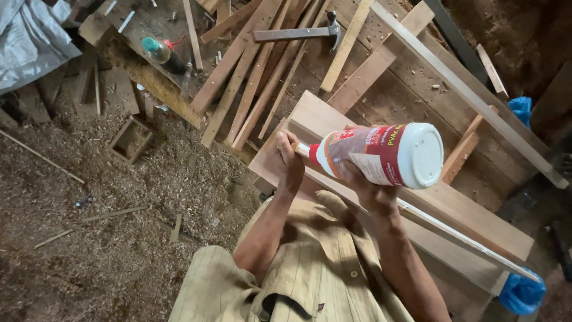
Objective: Applying wood glue to the edges of several wooden planks in preparation for assembly.
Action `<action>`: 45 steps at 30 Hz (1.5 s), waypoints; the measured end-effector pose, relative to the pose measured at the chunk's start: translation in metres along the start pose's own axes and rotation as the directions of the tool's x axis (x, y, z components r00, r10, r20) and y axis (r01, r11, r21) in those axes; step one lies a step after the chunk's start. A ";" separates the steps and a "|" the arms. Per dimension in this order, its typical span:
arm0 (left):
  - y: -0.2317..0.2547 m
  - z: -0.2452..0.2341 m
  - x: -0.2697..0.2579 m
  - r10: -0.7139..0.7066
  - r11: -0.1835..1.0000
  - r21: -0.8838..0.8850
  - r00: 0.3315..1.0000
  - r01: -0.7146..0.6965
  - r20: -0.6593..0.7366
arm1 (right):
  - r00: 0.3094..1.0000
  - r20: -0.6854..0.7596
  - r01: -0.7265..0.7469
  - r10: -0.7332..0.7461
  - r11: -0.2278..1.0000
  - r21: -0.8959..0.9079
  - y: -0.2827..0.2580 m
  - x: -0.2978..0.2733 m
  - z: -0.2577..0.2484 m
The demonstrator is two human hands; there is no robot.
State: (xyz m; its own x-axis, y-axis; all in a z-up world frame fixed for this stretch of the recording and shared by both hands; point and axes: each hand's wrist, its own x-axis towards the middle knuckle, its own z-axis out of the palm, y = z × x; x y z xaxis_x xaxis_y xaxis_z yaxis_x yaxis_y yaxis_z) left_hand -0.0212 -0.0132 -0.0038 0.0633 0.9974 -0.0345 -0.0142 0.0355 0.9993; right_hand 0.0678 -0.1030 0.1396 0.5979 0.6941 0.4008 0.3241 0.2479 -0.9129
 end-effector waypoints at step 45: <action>-0.038 0.007 0.003 -0.040 0.994 0.099 0.999 0.041 -0.009 | 0.997 -0.068 -0.058 0.036 0.936 -0.348 0.019 -0.015 -0.016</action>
State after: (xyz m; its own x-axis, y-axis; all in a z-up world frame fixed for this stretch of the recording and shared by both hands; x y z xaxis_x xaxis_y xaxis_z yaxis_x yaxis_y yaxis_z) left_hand -0.0135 -0.0117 -0.0421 0.0547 0.9957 -0.0745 0.0868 0.0696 0.9938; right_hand 0.0763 -0.1197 0.1173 0.6581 0.6548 0.3718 0.5236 -0.0431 -0.8509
